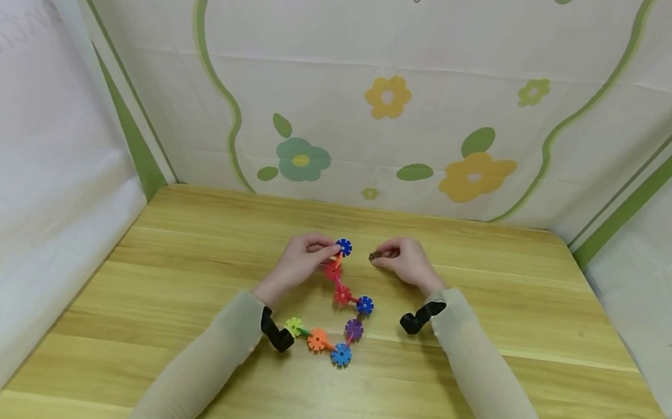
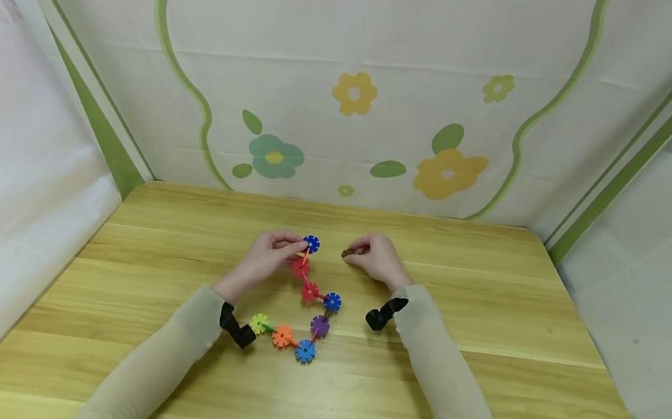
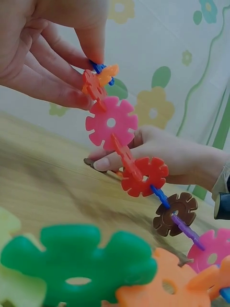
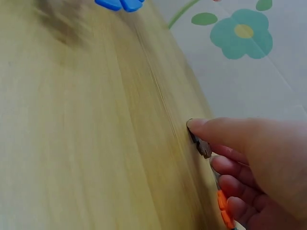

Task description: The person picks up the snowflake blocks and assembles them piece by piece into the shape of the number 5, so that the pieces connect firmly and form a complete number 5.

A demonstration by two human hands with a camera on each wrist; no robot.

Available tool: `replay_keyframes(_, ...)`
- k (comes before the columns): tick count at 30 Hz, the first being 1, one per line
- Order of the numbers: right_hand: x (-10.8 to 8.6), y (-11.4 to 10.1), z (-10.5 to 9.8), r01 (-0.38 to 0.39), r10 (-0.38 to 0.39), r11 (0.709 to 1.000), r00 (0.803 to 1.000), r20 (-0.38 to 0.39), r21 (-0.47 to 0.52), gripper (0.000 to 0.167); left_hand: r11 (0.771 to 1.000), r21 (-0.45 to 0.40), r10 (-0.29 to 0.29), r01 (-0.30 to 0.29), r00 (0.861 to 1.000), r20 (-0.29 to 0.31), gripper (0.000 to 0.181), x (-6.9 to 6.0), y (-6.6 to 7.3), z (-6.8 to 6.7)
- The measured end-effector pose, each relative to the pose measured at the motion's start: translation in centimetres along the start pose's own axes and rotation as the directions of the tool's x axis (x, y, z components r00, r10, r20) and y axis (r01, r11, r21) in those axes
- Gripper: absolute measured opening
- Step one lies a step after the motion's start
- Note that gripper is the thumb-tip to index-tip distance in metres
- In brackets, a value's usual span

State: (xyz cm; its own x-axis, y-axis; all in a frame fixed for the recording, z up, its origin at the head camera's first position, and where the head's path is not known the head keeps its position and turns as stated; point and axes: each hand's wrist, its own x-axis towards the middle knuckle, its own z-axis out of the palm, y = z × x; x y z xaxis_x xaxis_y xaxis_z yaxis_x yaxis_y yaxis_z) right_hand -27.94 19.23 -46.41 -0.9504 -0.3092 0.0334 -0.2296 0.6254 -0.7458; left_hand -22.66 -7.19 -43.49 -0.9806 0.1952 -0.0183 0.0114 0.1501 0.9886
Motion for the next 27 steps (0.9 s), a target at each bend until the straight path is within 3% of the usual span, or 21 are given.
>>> replay_keyframes(6,0.0,0.4,0.0,-0.013,0.012,0.999,1.000,0.020,0.042,0.024,1.000,-0.007,0.013,-0.013,1.000,-0.001,0.025,-0.1,0.0,0.1)
replay_keyframes(13,-0.5,-0.7,-0.4,-0.055,0.051,0.978,0.998,0.027,0.201,0.023,1.000,-0.003,0.002,-0.002,0.999,0.037,0.026,-2.2,3.9,0.1)
replay_keyframes(14,-0.6,-1.0,-0.5,-0.064,0.059,0.973,0.998,0.029,0.222,0.023,1.000,-0.005,0.000,0.000,0.999,0.037,0.025,-2.2,3.9,0.1)
replay_keyframes(21,-1.5,-3.0,-1.2,-0.045,0.046,0.933,0.999,0.005,0.358,0.021,0.999,-0.021,-0.029,0.030,0.999,0.028,0.029,-0.3,0.9,0.2)
replay_keyframes(27,-1.8,-3.7,-1.3,-0.002,0.005,0.878,1.000,-0.004,0.479,0.025,1.000,-0.030,0.000,0.001,1.000,0.014,0.031,-0.2,0.3,0.3)
